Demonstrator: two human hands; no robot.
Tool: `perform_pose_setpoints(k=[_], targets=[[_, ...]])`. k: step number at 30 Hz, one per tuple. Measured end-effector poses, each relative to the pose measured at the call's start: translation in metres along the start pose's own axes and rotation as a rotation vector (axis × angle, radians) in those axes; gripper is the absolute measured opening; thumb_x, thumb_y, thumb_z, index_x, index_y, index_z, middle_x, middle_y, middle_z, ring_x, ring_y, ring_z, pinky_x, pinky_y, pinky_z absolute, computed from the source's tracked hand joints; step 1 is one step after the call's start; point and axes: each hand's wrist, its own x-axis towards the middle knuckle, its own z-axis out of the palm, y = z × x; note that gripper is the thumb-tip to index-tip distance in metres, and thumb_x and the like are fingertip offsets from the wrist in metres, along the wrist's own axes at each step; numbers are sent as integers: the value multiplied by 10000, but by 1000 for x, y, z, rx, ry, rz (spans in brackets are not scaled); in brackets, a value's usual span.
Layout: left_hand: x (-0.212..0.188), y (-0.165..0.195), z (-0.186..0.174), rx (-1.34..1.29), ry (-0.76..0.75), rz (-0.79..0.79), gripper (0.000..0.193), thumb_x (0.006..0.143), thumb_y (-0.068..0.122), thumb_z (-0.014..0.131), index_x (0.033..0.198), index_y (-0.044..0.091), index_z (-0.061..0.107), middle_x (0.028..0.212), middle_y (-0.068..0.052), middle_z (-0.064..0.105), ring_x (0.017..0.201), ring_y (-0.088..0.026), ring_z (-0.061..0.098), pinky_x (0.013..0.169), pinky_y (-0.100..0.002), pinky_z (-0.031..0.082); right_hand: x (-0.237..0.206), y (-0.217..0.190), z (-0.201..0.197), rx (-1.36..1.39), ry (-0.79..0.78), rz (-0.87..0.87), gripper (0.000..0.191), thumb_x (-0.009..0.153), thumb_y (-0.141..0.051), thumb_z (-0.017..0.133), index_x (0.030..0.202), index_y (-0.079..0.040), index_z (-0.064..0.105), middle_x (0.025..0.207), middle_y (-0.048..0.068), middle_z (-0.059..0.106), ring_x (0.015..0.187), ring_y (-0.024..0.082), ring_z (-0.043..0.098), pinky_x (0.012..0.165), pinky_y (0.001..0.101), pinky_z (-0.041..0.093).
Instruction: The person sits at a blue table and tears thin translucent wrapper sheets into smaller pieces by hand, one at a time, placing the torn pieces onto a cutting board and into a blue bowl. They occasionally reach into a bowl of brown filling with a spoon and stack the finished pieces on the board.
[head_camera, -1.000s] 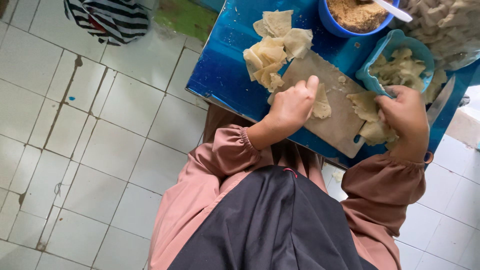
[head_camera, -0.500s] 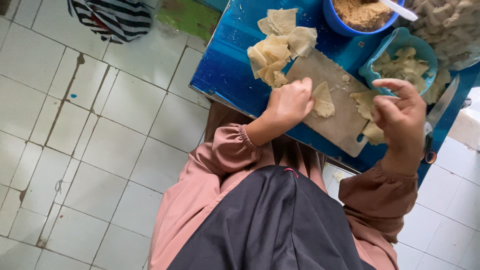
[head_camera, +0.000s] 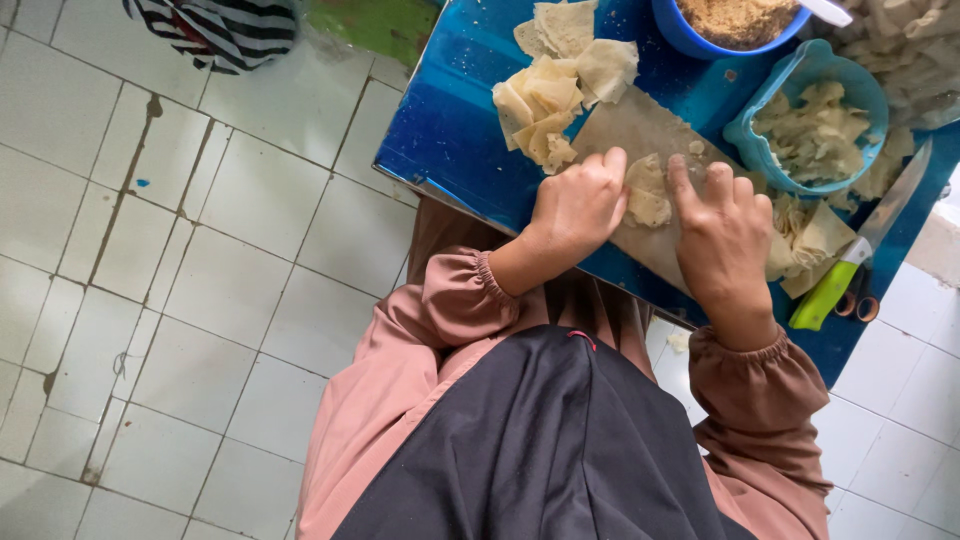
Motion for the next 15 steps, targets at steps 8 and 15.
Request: perform_pose_setpoints(k=[8,15], targets=[[-3,-3,2,-7,-24,-1,204,910,204,690,950,82,532,819,-110,676,717,-299,728,559,-407,573,0,-8,15,159,3,-30,657,907,-35,593,1541,-204,624,1191,91,567,985,262,559,807,393,425],[-5,-2,-2,-20,-16,14,203,891,196,682,956,79,529,831,-114,673,724,-302,729,556,-407,571,-12,7,10,279,-10,31,588,873,7,626,1426,-189,645,1251,89,552,1067,287,567,870,409,430]])
